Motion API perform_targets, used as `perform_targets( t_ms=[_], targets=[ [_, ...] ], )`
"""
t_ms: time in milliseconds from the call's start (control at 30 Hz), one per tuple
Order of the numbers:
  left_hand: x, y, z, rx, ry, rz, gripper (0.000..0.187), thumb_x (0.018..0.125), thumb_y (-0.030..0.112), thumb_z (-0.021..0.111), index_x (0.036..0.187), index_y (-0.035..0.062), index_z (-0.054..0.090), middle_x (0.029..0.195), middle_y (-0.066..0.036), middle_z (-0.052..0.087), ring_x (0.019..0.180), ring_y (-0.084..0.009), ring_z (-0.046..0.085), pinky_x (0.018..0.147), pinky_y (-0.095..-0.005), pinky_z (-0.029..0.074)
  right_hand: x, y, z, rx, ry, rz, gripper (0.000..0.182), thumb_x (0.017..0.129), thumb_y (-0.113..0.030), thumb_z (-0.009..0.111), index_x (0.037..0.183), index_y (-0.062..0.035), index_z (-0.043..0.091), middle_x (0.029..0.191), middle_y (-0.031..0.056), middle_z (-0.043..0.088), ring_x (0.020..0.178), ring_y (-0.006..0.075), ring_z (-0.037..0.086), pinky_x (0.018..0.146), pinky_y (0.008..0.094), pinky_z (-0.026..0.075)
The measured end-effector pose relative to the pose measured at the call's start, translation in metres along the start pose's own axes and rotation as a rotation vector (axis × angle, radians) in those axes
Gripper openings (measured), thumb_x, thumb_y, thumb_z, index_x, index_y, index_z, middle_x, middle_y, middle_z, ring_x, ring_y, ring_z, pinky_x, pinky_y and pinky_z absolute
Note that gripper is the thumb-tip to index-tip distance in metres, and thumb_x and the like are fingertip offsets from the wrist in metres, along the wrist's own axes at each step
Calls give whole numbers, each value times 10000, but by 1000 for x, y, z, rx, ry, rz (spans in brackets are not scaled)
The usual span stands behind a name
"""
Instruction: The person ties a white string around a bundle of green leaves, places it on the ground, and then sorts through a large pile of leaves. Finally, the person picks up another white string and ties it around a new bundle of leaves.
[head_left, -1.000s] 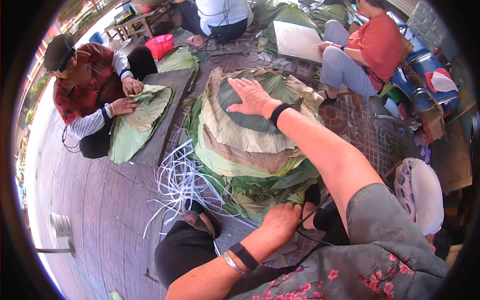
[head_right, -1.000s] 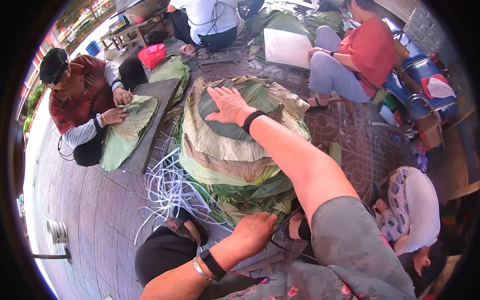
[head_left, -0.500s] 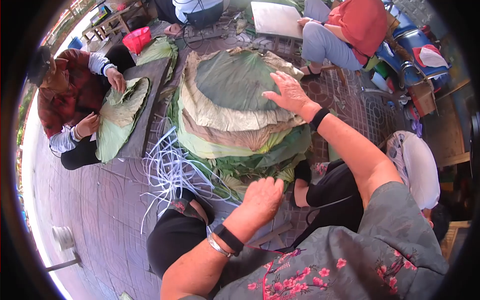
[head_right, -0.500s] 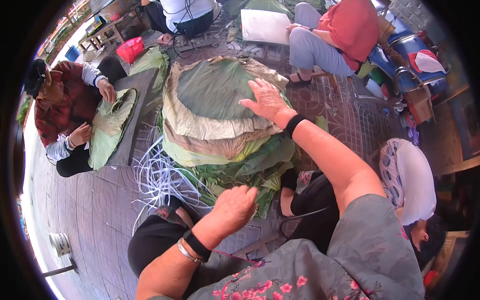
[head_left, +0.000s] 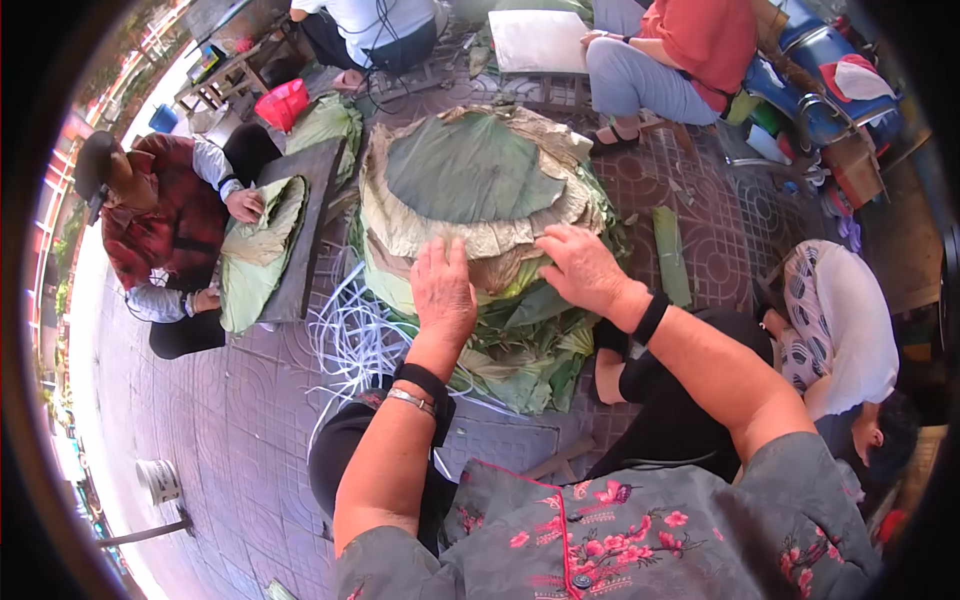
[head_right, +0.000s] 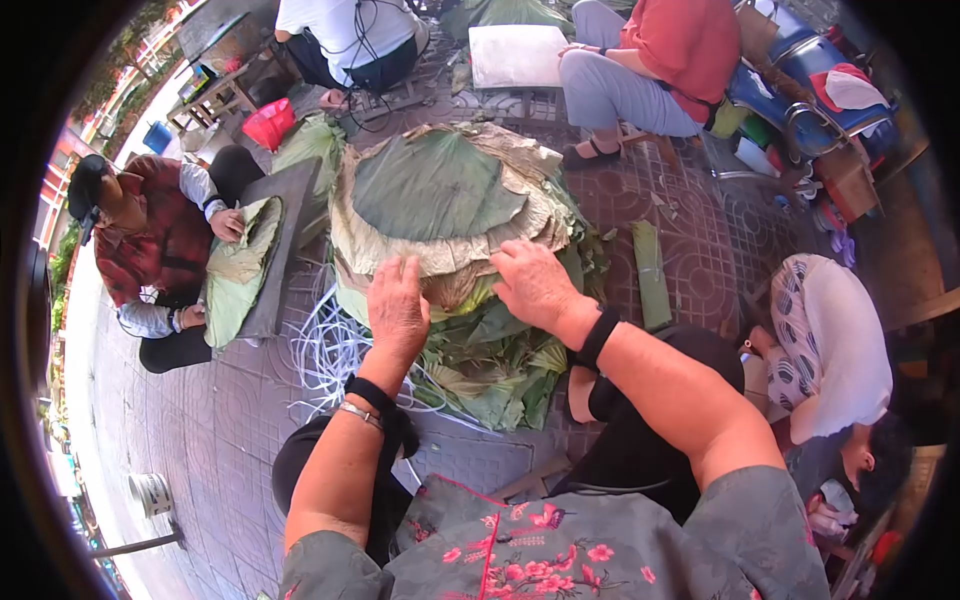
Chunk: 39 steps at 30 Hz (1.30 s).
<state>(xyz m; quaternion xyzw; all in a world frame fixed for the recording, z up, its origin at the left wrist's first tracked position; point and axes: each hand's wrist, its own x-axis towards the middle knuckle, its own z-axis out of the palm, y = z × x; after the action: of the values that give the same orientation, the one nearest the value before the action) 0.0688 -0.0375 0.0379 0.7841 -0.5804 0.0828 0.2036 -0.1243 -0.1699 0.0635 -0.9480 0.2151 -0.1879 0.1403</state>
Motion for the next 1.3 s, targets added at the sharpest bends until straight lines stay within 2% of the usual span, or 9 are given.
perform_targets(
  t_ms=[200, 333, 533, 700, 833, 967, 1167, 1233, 1300],
  targets=[
    [11, -16, 19, 83, 117, -4, 404, 784, 61, 636, 1188, 36, 630, 1259, -165, 587, 1220, -374, 508, 1062, -457, 363, 2, 3, 12, -52, -29, 10, 531, 792, -176, 709, 1270, -4, 557, 1367, 230, 497, 1297, 365, 457, 1093, 440, 355],
    [18, -18, 16, 12, 185, 28, 288, 795, 59, 641, 1080, 46, 679, 1136, -115, 656, 1137, -334, 572, 1018, -454, 399, 16, 0, 10, 32, 34, -22, 496, 786, -162, 714, 1237, -8, 577, 1333, 226, 521, 1272, 367, 475, 1084, 447, 363],
    [27, 12, -13, 136, -7, 63, 208, 775, 111, 645, 967, 34, 659, 1020, -133, 669, 1072, -317, 608, 1036, -489, 384, 30, -2, 18, 6, 126, -67, 421, 763, -131, 706, 1160, -26, 610, 1280, 196, 552, 1228, 358, 506, 1052, 447, 385],
    [16, 10, -9, 38, -228, 103, 162, 755, 126, 629, 880, 24, 629, 967, -156, 656, 1012, -321, 615, 1026, -513, 379, 30, 5, 20, 28, -114, -84, 286, 762, -63, 653, 1047, -39, 625, 1179, 158, 571, 1167, 348, 538, 995, 448, 425],
    [28, -10, -14, -383, 66, -89, 258, 824, 192, 666, 1026, 31, 659, 1047, -173, 665, 1072, -345, 595, 981, -442, 428, 27, 4, 22, 31, -44, -147, 221, 759, -117, 672, 960, -46, 612, 1050, 137, 557, 1113, 332, 539, 928, 442, 448],
    [26, -92, 25, -131, 403, -238, 527, 865, 292, 675, 1271, -10, 531, 1168, -226, 622, 1141, -386, 563, 996, -447, 424, 26, 2, 19, 17, -134, -110, 260, 751, -145, 689, 971, -36, 604, 1058, 137, 544, 1136, 326, 520, 925, 436, 448],
    [42, -146, 39, -366, 232, -686, 672, 848, 386, 702, 1317, -39, 475, 1143, -251, 616, 1083, -387, 595, 929, -437, 463, 31, -6, 10, -18, -256, -83, 365, 761, -133, 688, 1083, 2, 585, 1215, 209, 530, 1204, 372, 492, 977, 442, 434],
    [53, -158, 49, -399, 240, -682, 632, 830, 395, 719, 1238, -54, 542, 1012, -213, 660, 939, -335, 640, 835, -410, 493, 28, -4, 16, -40, -147, -133, 288, 760, -142, 680, 1010, -23, 599, 1128, 173, 542, 1146, 339, 507, 910, 436, 444],
    [58, -175, 64, -486, 212, -690, 534, 852, 358, 712, 1170, -56, 595, 918, -156, 688, 836, -268, 659, 764, -375, 507, 25, -4, 18, -69, -167, -130, 357, 774, -148, 678, 1091, -11, 587, 1238, 202, 532, 1204, 349, 489, 934, 442, 438]
  ],
)
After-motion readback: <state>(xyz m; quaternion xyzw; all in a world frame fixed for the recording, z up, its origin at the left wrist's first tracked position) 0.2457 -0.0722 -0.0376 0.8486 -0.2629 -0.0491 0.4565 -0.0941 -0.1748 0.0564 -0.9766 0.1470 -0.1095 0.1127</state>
